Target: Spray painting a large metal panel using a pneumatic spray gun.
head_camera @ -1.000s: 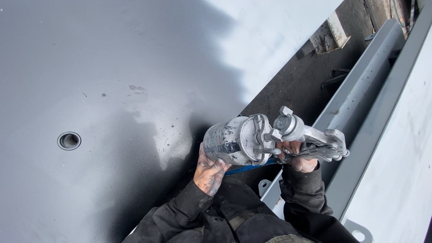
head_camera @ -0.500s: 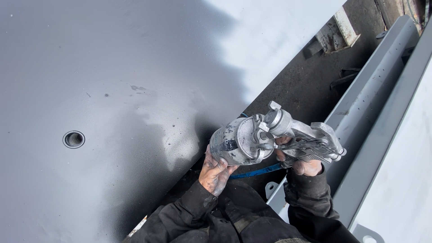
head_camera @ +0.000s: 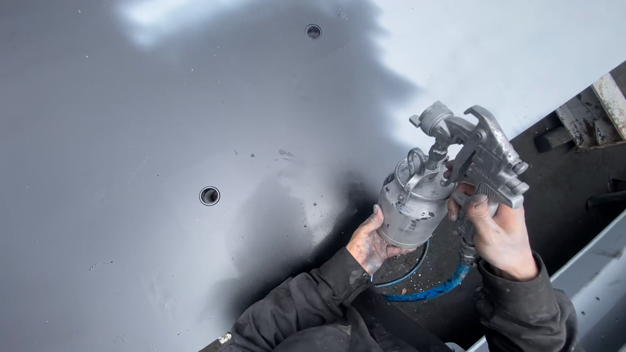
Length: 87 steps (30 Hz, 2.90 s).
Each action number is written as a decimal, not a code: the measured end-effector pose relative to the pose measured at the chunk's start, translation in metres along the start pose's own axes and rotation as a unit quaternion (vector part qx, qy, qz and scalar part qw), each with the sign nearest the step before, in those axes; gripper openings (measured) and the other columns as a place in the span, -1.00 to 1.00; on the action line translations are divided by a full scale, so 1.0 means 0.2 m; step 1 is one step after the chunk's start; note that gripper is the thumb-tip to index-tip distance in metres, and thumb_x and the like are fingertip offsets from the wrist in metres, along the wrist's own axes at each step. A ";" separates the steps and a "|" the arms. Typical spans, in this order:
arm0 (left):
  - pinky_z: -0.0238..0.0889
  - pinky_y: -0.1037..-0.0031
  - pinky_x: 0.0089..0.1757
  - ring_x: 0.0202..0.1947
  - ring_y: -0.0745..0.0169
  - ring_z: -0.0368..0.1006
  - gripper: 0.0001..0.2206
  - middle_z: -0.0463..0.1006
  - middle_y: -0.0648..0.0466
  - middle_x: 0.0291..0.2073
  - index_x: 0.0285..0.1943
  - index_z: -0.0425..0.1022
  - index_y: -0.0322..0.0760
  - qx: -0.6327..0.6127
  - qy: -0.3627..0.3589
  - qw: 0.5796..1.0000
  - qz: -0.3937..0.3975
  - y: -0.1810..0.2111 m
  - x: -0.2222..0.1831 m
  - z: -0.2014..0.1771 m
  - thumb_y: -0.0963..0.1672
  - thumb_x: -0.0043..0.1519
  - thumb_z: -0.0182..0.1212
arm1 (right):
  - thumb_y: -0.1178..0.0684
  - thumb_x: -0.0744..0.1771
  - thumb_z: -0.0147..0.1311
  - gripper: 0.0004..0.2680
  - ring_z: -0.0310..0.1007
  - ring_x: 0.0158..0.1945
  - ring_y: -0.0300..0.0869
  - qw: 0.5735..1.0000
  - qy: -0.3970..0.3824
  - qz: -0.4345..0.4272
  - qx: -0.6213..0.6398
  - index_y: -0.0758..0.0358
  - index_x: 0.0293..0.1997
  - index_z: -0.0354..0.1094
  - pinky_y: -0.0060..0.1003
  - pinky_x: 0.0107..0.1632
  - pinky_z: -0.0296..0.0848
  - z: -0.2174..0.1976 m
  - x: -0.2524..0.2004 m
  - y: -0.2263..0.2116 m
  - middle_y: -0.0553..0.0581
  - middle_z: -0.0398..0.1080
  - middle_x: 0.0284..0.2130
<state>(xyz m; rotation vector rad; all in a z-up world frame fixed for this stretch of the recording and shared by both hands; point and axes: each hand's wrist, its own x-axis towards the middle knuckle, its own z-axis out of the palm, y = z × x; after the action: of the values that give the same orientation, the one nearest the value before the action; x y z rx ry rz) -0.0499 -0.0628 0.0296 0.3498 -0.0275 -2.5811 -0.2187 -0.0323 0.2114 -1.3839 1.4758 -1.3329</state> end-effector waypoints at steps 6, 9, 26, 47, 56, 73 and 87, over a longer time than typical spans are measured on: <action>0.57 0.20 -0.16 -0.09 -0.19 0.58 -0.20 0.45 -0.38 0.14 0.45 0.14 -0.44 0.078 0.003 0.997 0.027 0.13 0.33 0.16 0.22 0.26 0.12 | -0.19 0.46 -0.26 -0.59 0.36 -0.25 -0.20 0.996 0.000 -0.028 -0.088 0.34 0.35 0.11 -0.38 -0.27 0.41 -0.08 0.41 -0.14 0.26 0.37 0.01; 0.59 0.26 -0.19 -0.10 -0.18 0.58 -0.19 0.43 -0.39 0.14 0.45 0.12 -0.42 0.090 -0.001 0.995 0.036 0.21 0.46 0.22 0.23 0.25 0.12 | -0.23 0.51 -0.30 -0.59 0.35 -0.37 -0.21 0.984 0.039 -0.042 -0.169 0.41 0.15 0.30 -0.37 -0.34 0.38 -0.11 0.57 -0.14 0.22 0.43 -0.17; 0.59 0.24 -0.21 -0.12 -0.20 0.59 -0.23 0.47 -0.35 0.11 0.43 0.17 -0.38 0.078 0.029 0.990 0.115 0.52 0.45 0.22 0.22 0.24 0.10 | -0.20 0.55 -0.10 -0.59 0.28 -0.56 -0.23 0.962 0.044 -0.106 -0.246 0.43 -0.21 0.41 -0.34 -0.49 0.33 0.12 0.94 -0.09 0.14 0.43 -0.46; 0.52 -0.10 -0.11 -0.03 -0.30 0.56 -0.44 0.60 -0.24 0.05 0.18 0.44 -0.19 -0.055 0.174 0.956 0.231 0.54 -0.24 0.13 0.22 0.27 0.15 | -0.10 0.39 -0.02 -0.66 0.37 -0.44 -0.27 0.978 -0.176 -0.087 -0.070 0.35 0.21 0.26 -0.41 -0.39 0.42 0.75 0.67 -0.30 0.16 0.50 -0.13; 0.52 -0.13 -0.16 -0.05 -0.37 0.55 -0.47 0.59 -0.28 0.03 0.20 0.41 -0.23 -0.042 0.186 0.953 0.237 0.49 -0.31 -0.01 0.18 0.30 0.14 | 0.00 0.45 0.06 -0.78 0.43 -0.63 -0.12 0.985 -0.114 -0.096 -0.083 0.39 -0.19 0.45 -0.24 -0.47 0.43 0.76 0.61 -0.11 0.26 0.49 -0.47; 0.52 -0.16 -0.21 -0.10 -0.41 0.56 -0.45 0.59 -0.32 0.01 0.21 0.36 -0.28 -0.002 0.157 0.969 0.191 0.50 -0.37 -0.06 0.18 0.33 0.16 | -0.03 0.46 0.04 -0.75 0.41 -0.62 -0.12 0.988 -0.048 -0.104 -0.106 0.48 -0.09 0.37 -0.22 -0.43 0.46 0.78 0.43 -0.16 0.30 0.47 -0.43; 0.59 0.26 -0.22 -0.11 -0.16 0.59 -0.24 0.44 -0.37 0.15 0.43 0.15 -0.44 0.073 0.073 0.985 0.141 0.42 0.06 0.08 0.19 0.25 0.10 | 0.06 0.47 0.01 -0.81 0.42 -0.34 -0.13 0.980 0.031 -0.079 -0.181 0.47 0.03 0.31 -0.30 -0.30 0.42 0.34 0.54 -0.13 0.25 0.46 -0.28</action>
<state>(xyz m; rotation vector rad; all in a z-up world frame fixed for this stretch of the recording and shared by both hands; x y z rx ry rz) -0.0221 -0.1422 0.0491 0.5486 -0.1990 -2.2735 -0.1666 -0.1483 0.2369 -1.7344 1.7450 -1.2519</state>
